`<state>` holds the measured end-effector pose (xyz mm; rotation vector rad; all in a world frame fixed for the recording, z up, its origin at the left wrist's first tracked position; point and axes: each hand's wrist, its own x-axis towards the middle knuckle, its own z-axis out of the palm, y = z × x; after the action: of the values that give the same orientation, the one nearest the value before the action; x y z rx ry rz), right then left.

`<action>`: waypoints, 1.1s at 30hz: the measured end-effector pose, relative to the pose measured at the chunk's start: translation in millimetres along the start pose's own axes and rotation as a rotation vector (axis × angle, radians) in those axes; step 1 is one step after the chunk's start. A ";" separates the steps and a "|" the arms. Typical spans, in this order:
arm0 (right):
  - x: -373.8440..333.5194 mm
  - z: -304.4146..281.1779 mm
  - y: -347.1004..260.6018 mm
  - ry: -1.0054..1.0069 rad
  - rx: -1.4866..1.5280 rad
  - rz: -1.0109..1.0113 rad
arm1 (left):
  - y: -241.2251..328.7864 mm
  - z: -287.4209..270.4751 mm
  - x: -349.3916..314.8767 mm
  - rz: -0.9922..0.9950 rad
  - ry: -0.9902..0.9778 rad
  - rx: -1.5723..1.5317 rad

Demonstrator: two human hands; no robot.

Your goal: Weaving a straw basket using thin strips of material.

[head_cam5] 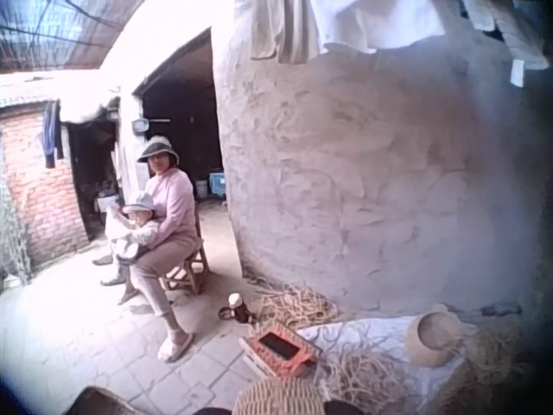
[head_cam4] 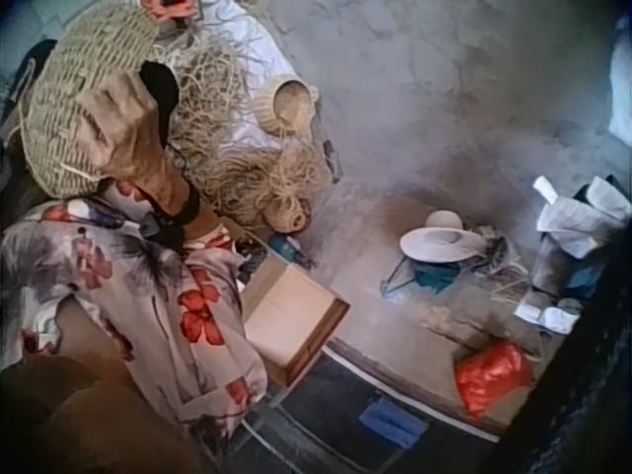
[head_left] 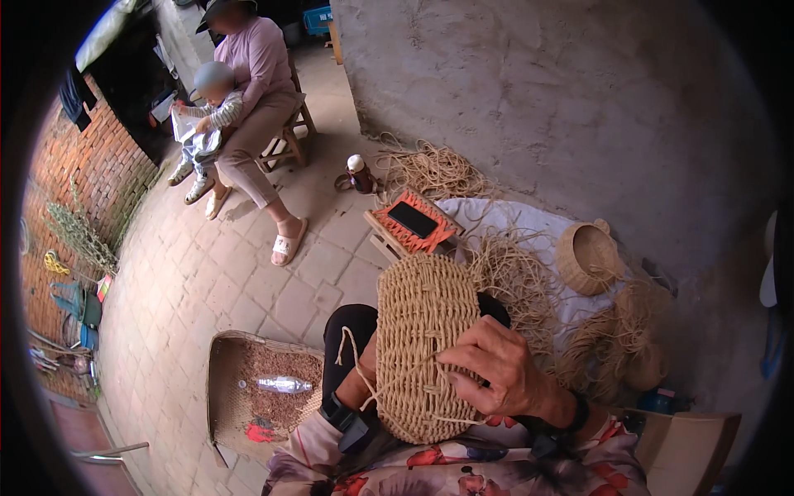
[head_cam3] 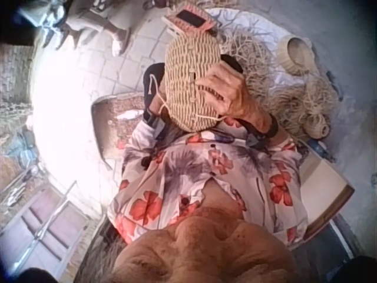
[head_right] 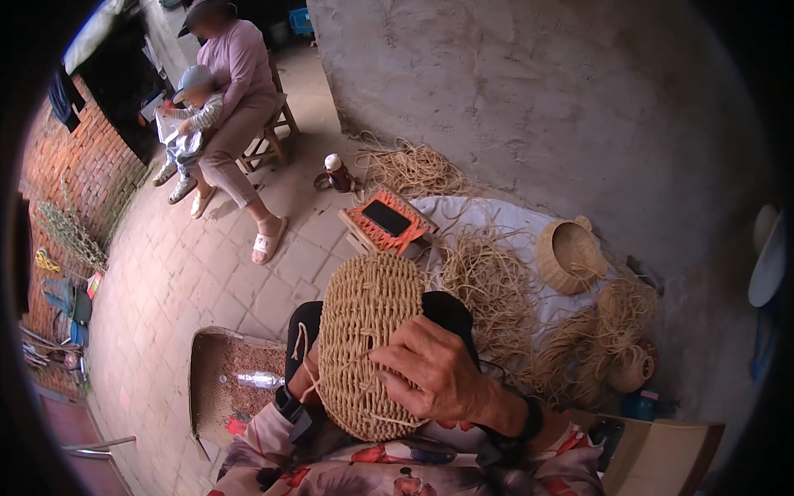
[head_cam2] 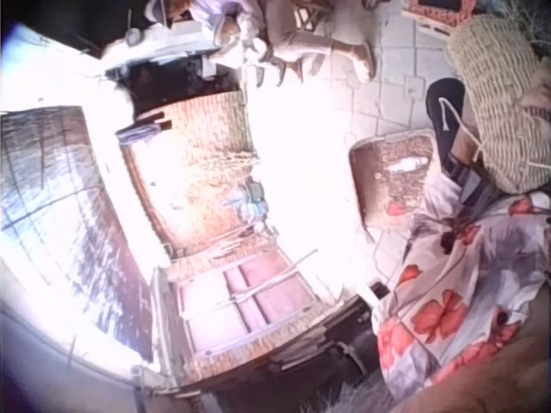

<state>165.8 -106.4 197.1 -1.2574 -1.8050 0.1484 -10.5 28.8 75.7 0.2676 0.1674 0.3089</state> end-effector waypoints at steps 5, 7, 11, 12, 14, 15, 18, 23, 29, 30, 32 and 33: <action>-1.5 0.9 -1.6 0.002 0.026 0.028 | -0.2 1.3 2.7 0.072 -0.047 -0.019; -2.2 0.7 -1.6 0.005 0.026 0.031 | -2.9 1.4 0.8 0.074 -0.075 -0.077; -1.8 2.2 -1.8 0.026 0.009 0.033 | -10.5 -1.4 -2.5 0.005 -0.027 -0.166; -1.7 2.7 -2.2 0.015 -0.006 0.030 | -11.6 -2.7 -3.8 -0.013 -0.020 -0.167; -2.1 2.4 -4.1 0.010 -0.033 0.039 | -14.6 -5.2 -5.8 -0.046 -0.004 -0.164; -1.9 1.8 -4.2 0.003 -0.027 0.053 | -15.4 -6.5 -6.3 -0.059 0.001 -0.163; -0.5 -2.6 -1.9 -0.003 0.034 0.059 | -15.9 -9.3 -5.5 -0.081 0.009 -0.160; 15.8 -7.9 17.0 0.068 0.157 0.183 | -9.5 -9.2 0.2 -0.088 0.030 -0.137; 44.4 2.1 48.5 -0.044 0.048 0.187 | -2.6 -8.1 -0.7 -0.087 0.045 -0.125; 45.5 2.8 50.2 -0.071 0.050 0.195 | -2.2 -8.6 -1.2 -0.087 0.047 -0.126; 46.1 4.2 51.5 -0.076 0.068 0.178 | -2.2 -9.8 -2.1 -0.088 0.053 -0.127; 46.2 4.7 52.0 -0.076 0.082 0.167 | -2.7 -10.4 -2.4 -0.091 0.054 -0.130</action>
<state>194.8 -43.1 193.5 -1.3590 -1.7380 0.3651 -14.1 28.1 65.3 0.1226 0.2113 0.2360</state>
